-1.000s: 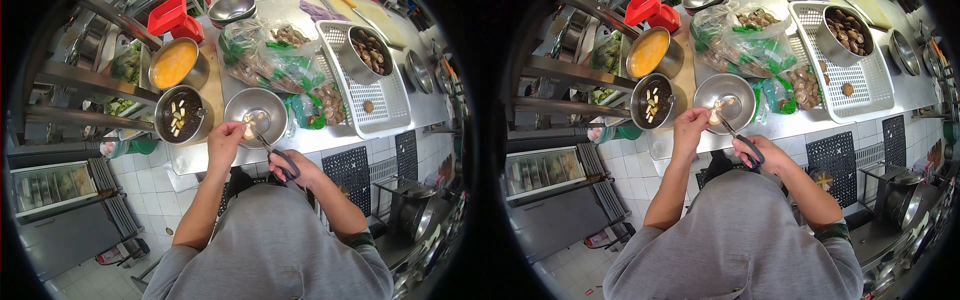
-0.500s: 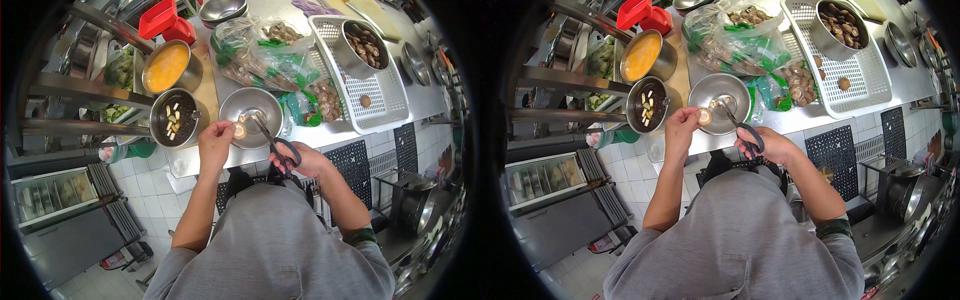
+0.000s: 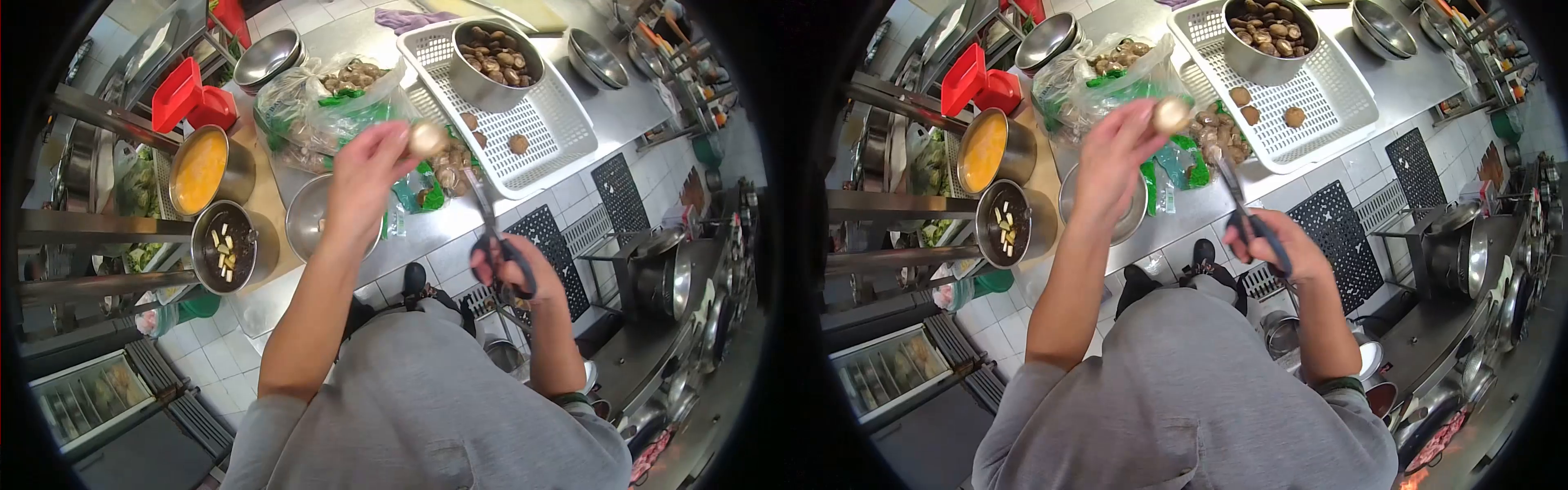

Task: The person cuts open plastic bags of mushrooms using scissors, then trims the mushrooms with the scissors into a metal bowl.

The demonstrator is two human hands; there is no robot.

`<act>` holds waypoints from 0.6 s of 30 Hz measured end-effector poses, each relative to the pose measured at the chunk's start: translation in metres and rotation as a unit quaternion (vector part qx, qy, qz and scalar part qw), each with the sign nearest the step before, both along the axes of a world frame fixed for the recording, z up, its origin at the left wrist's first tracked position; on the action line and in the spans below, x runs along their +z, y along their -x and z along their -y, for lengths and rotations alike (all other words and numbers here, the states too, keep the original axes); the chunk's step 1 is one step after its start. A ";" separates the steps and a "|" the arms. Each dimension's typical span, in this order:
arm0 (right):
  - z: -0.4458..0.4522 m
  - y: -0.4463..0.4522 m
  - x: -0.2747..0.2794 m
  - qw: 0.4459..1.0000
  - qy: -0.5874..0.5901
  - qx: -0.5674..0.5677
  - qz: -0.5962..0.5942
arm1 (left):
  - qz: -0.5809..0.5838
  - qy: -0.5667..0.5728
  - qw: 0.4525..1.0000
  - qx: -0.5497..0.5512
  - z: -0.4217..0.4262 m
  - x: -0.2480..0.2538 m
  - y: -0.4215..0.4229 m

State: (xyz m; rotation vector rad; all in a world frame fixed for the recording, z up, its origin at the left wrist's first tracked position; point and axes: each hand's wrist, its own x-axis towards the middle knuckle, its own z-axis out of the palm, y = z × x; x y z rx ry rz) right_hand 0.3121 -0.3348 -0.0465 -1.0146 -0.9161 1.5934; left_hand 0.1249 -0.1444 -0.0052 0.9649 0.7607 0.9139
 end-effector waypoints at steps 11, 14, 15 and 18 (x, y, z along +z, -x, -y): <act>0.046 -0.019 -0.022 0.996 0.049 -0.073 0.011 | -0.604 -0.297 0.694 -0.255 -0.006 -0.125 -0.035; 0.038 -0.010 -0.028 0.995 0.060 -0.072 0.014 | -0.595 -0.307 0.715 -0.201 0.002 -0.127 -0.033; 0.034 -0.008 -0.030 0.995 0.068 -0.071 0.030 | -0.586 -0.320 0.720 -0.191 0.003 -0.113 -0.028; 0.017 0.002 -0.035 0.977 0.096 -0.082 0.170 | -0.531 -0.310 0.774 -0.150 0.007 -0.058 0.005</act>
